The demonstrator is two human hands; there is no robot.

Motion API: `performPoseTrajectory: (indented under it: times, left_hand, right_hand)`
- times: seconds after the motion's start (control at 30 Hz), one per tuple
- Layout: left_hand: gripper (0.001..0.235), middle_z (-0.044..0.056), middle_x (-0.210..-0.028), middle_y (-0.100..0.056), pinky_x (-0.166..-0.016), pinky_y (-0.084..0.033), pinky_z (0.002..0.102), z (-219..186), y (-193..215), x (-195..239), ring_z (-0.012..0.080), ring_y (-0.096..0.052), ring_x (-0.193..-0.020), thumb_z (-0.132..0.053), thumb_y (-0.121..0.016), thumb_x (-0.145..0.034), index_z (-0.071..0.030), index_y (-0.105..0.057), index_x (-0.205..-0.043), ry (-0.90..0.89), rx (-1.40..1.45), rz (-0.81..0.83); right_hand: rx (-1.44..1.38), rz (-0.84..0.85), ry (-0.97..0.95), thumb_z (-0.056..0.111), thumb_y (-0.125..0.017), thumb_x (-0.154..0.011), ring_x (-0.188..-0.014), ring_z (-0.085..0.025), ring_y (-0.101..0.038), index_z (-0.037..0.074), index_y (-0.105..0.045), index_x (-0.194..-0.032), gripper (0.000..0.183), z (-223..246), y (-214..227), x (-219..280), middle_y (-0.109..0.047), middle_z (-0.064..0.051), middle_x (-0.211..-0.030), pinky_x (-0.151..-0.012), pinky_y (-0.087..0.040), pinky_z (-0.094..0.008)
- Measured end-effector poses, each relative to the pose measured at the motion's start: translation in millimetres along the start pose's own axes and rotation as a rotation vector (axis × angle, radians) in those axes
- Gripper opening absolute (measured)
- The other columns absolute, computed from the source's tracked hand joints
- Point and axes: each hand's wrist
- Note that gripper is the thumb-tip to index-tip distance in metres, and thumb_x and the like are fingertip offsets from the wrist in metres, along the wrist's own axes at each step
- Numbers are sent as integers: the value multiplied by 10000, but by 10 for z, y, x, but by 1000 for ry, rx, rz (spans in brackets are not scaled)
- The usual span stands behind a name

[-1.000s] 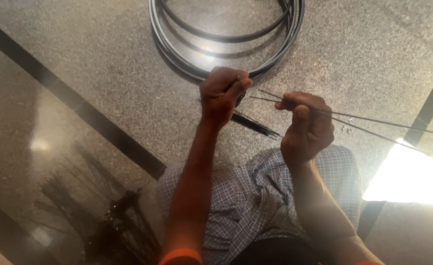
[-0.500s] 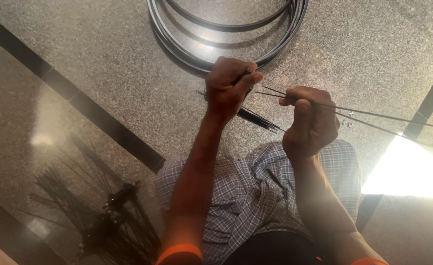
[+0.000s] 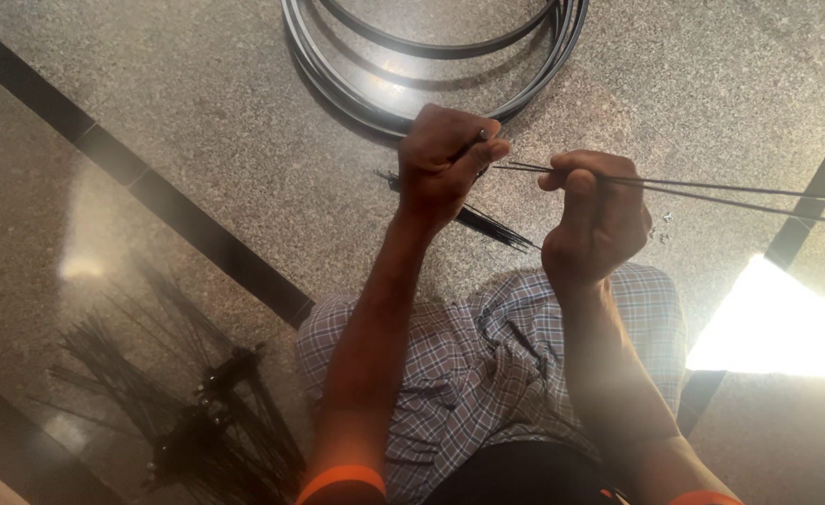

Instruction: The person inserts multiple bicycle spokes into the hub flange one by one, arranging them radially around the hub. The person holds the hub in one hand and feeds each spoke into a hole, then adjusts the bundle of spokes.

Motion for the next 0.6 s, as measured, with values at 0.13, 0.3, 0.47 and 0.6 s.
performPoseTrajectory:
  times: [0.13, 0.3, 0.47, 0.6]
  left_hand:
    - [196, 15, -910, -757, -811, -516, 328, -5, 2, 5, 140, -663, -884, -295, -775, -971, -111, -746, -907, 4, 11, 5]
    - [178, 10, -896, -761, -814, -511, 331, 6, -6, 4, 140, -664, -871, -281, -767, -971, -113, -755, -912, 15, -9, 27]
    - [196, 16, -918, -764, -820, -514, 330, 10, -12, 9, 144, -673, -890, -299, -758, -981, -108, -761, -941, -1, -5, 20]
    - [208, 12, -919, -765, -823, -516, 328, 15, -16, 14, 141, -676, -892, -318, -754, -990, -115, -760, -941, 8, 13, 15]
  right_hand:
    - [-5, -4, -1, 55, -519, -1181, -792, -188, -748, -50, -622, -1128, 156, -37, -5, -8, -722, -145, -1037, -707, -612, -278]
    - [13, -12, 34, 49, -530, -1165, -804, -187, -756, -36, -640, -1098, 154, -78, -39, -29, -725, -135, -989, -674, -623, -271]
    - [27, 18, 30, 48, -537, -1178, -781, -177, -747, -33, -645, -1106, 152, -92, -58, -33, -722, -136, -1011, -680, -611, -278]
    - [58, 30, 63, 49, -544, -1173, -799, -181, -747, -31, -637, -1089, 149, -154, -67, -46, -721, -129, -997, -661, -602, -277]
Point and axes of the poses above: each hand's wrist, its own x-axis away from the middle knuckle, its own y-axis out of the back of the hand, z = x × y
